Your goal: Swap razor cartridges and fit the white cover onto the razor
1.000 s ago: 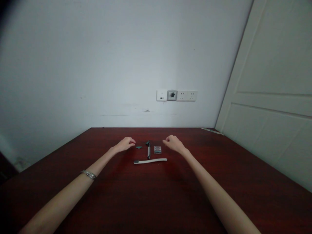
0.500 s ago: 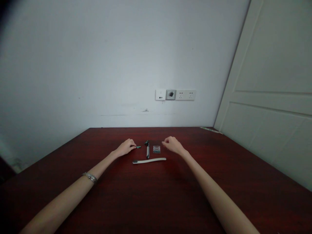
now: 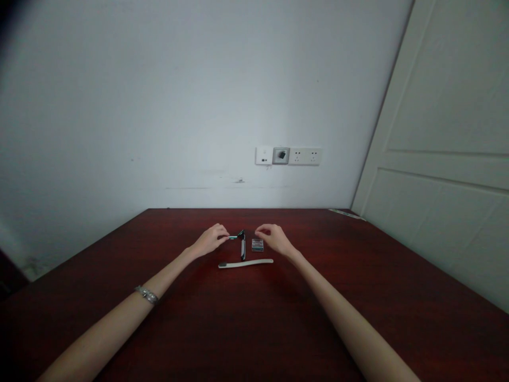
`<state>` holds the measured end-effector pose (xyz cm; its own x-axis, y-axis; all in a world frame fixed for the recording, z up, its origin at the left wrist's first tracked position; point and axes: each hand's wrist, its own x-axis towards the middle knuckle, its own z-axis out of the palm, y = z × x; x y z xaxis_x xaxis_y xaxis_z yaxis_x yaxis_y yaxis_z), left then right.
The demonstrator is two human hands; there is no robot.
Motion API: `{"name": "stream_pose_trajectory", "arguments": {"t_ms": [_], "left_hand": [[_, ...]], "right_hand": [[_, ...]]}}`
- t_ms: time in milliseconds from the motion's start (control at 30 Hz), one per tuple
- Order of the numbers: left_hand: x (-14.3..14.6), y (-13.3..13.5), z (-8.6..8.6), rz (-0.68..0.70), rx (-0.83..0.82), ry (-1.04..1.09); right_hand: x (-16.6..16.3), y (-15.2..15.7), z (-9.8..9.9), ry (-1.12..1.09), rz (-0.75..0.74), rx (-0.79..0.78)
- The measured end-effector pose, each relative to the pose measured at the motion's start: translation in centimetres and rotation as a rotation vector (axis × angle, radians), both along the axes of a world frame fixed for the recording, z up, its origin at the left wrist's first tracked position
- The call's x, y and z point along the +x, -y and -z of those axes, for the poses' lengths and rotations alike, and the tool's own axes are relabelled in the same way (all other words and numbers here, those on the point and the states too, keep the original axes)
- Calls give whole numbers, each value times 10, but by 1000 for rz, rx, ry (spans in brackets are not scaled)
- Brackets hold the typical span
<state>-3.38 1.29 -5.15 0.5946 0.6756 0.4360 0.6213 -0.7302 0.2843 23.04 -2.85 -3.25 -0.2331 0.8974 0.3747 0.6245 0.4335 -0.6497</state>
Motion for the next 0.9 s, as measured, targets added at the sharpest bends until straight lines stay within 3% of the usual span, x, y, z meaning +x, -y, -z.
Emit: {"name": "stream_pose_trajectory", "arguments": {"t_ms": [233, 567, 767, 900], "left_hand": [[23, 23, -15, 105, 95, 22], [30, 26, -13, 139, 184, 8], [31, 29, -11, 154, 102, 78], [34, 26, -9, 156, -110, 233]], "right_hand": [[-20, 10, 3, -114, -64, -27], [-27, 7, 21, -287, -138, -87], [-28, 7, 22, -310, -141, -58], [-28, 9, 18, -284, -136, -18]]}}
